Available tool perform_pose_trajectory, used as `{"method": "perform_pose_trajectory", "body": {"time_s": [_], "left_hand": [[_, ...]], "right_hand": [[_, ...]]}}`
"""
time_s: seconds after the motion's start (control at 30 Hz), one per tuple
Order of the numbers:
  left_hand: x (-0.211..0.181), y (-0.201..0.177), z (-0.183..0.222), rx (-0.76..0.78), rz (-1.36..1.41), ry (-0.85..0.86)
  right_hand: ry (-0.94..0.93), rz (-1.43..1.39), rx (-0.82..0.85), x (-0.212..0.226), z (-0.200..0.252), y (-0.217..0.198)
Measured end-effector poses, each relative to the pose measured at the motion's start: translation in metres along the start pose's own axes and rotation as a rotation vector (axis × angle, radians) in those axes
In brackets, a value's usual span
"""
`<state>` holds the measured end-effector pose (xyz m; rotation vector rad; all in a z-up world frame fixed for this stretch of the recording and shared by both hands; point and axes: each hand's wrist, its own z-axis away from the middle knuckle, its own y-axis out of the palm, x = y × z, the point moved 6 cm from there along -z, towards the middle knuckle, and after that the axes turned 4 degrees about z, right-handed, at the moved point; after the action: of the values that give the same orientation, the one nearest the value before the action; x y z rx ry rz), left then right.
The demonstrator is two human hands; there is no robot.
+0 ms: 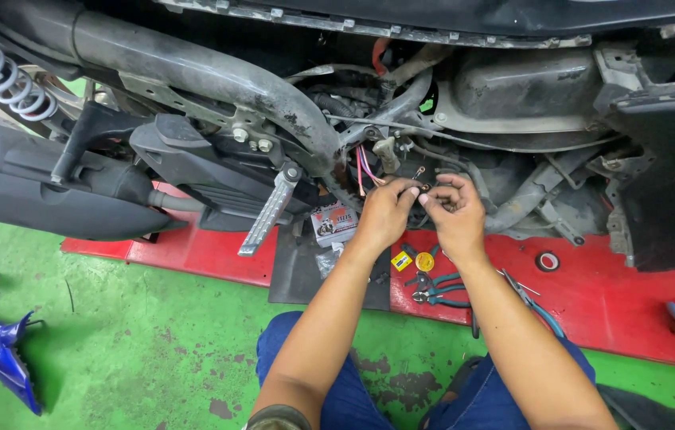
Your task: The person strips motorcycle wires using pliers, joins wires together, applies electrical tape to the connections, and checks the wiring inside the motorcycle frame.
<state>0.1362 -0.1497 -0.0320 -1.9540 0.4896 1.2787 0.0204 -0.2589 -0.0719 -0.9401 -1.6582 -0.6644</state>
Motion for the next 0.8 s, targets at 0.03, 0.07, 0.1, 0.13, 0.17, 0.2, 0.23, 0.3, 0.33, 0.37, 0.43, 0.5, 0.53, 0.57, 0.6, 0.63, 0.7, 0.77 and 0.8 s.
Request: {"method": "perform_pose_trajectory", "body": {"time_s": [0.03,0.07,0.1,0.13,0.17,0.2,0.23,0.3,0.33,0.37,0.43,0.5,0.53,0.57,0.6,0.63,0.7,0.77,0.8], "left_hand": [[-0.001,0.0,0.0,-0.001,0.0,0.003],[-0.001,0.0,0.001,-0.002,-0.007,-0.004],[-0.001,-0.001,0.0,-0.004,-0.015,-0.01],[-0.002,-0.001,0.001,-0.007,-0.015,-0.005],[-0.002,-0.001,0.001,-0.012,-0.023,-0.009],[-0.003,-0.001,0.0,-0.017,-0.03,-0.013],[-0.005,-0.001,0.001,-0.02,-0.032,-0.006],[-0.008,-0.001,0.001,-0.015,-0.039,-0.026],[-0.007,0.0,0.002,-0.019,-0.04,-0.018],[-0.006,0.0,0.001,-0.018,-0.059,-0.023],[-0.01,0.0,0.002,-0.027,-0.08,-0.016],[-0.019,-0.001,0.003,-0.005,-0.105,-0.038],[-0.019,-0.001,0.005,-0.016,-0.109,-0.025],[-0.019,-0.001,0.004,0.0,-0.111,-0.031],[-0.019,0.0,0.004,0.016,-0.112,-0.037],[-0.02,-0.001,0.004,0.001,-0.118,-0.019],[-0.018,0.001,0.005,0.003,-0.126,-0.03],[-0.012,0.004,0.004,-0.016,-0.166,-0.007],[-0.009,0.006,0.003,-0.022,-0.202,0.0]], "right_hand": [[-0.003,0.0,0.0,0.0,0.0,0.001],[0.003,0.006,-0.008,-0.001,0.001,0.001],[0.007,0.012,-0.016,-0.001,0.0,0.001],[0.001,0.011,-0.016,0.001,0.001,0.001],[0.014,0.021,-0.015,0.002,0.002,0.002],[0.027,0.032,-0.014,0.003,0.002,0.002],[0.02,0.029,-0.015,0.0,0.001,0.001],[0.046,0.029,-0.025,-0.009,0.0,0.0],[0.038,0.026,-0.026,-0.007,0.001,-0.001],[0.062,0.067,-0.026,-0.006,0.001,-0.002],[0.072,0.103,-0.025,-0.002,0.002,-0.002],[0.073,0.254,-0.034,0.004,0.003,-0.001],[0.056,0.248,-0.032,0.007,0.005,-0.001],[0.058,0.303,-0.039,0.01,0.006,-0.001],[0.059,0.357,-0.046,0.013,0.006,-0.001],[0.037,0.348,-0.046,0.02,0.007,-0.001],[-0.009,0.455,-0.077,0.034,0.011,-0.004],[-0.054,0.46,-0.08,0.046,0.014,-0.003],[-0.079,0.474,-0.084,0.052,0.017,-0.004]]}}
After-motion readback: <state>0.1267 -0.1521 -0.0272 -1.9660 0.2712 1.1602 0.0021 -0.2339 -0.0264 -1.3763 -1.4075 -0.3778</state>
